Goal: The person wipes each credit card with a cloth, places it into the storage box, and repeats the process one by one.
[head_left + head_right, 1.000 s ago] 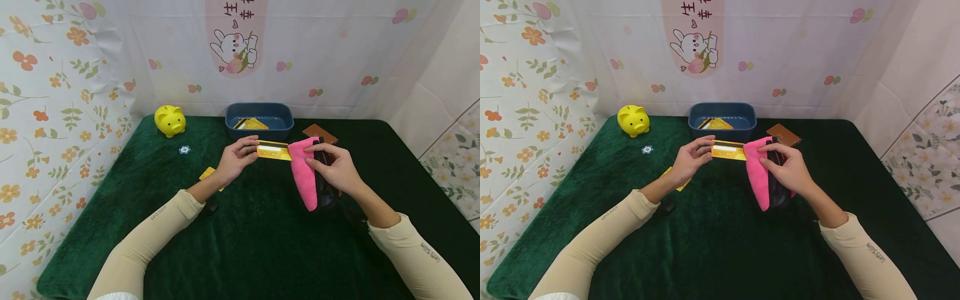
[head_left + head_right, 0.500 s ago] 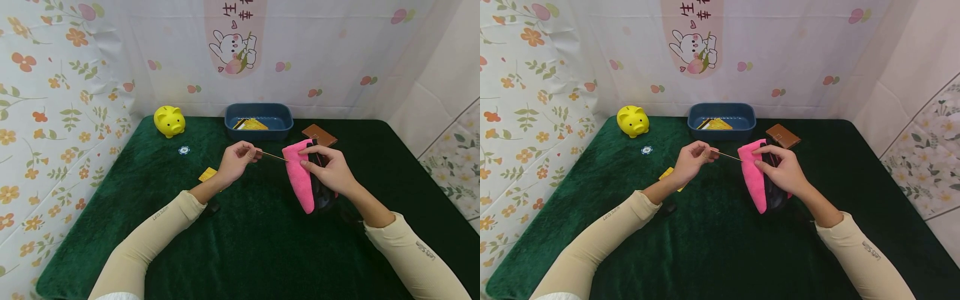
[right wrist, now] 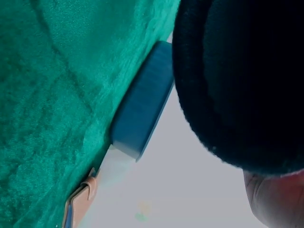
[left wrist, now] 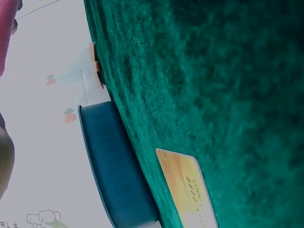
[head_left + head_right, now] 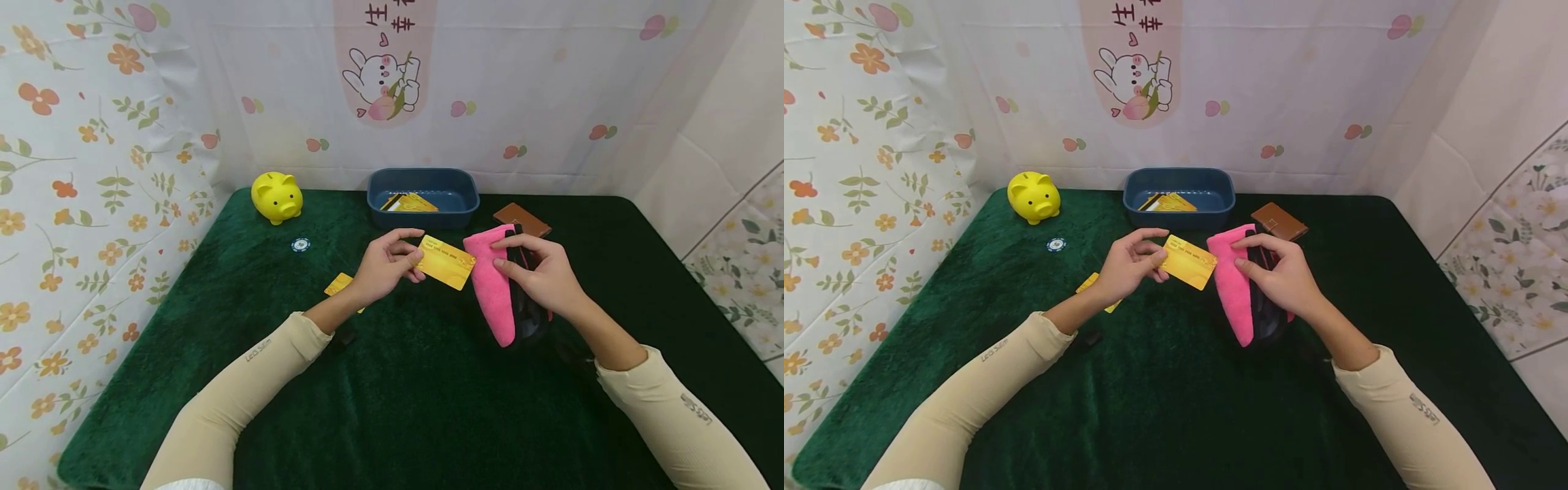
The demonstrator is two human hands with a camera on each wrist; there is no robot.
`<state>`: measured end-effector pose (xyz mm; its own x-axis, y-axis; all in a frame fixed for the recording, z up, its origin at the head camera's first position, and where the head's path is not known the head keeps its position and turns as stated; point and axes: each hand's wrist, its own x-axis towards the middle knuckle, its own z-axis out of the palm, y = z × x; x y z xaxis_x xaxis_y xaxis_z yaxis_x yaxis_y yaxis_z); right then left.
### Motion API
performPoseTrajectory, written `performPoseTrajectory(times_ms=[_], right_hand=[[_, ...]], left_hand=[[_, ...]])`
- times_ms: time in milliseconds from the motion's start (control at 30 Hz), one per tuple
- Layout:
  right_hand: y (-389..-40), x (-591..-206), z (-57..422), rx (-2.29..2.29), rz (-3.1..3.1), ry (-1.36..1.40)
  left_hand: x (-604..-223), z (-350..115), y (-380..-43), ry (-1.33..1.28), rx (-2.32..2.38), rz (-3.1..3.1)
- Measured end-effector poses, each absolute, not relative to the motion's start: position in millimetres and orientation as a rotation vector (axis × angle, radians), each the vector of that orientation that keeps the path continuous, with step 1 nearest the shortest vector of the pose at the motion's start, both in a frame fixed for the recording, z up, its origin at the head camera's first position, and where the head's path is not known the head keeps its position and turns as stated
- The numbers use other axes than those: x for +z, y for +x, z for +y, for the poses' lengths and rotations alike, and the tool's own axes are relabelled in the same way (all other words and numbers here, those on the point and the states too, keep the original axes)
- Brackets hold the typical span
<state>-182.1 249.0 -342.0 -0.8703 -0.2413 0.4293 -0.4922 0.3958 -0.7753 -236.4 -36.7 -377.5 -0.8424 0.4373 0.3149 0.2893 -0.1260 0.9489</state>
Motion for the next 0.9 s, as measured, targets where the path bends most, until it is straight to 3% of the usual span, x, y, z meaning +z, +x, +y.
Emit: performPoseTrajectory(times_ms=[367, 667, 900], right_hand=[[-181, -337, 255, 1.439, -2.411, 0.598], [-178, -330, 259, 1.475, -2.357, 0.553], [-177, -328, 252, 1.593, -2.325, 0.569]], left_hand=[[-376, -41, -234, 0.852, 1.985, 1.930], [-377, -41, -235, 0.644, 2.088, 1.986], [-377, -40, -234, 0.682, 2.079, 2.037]])
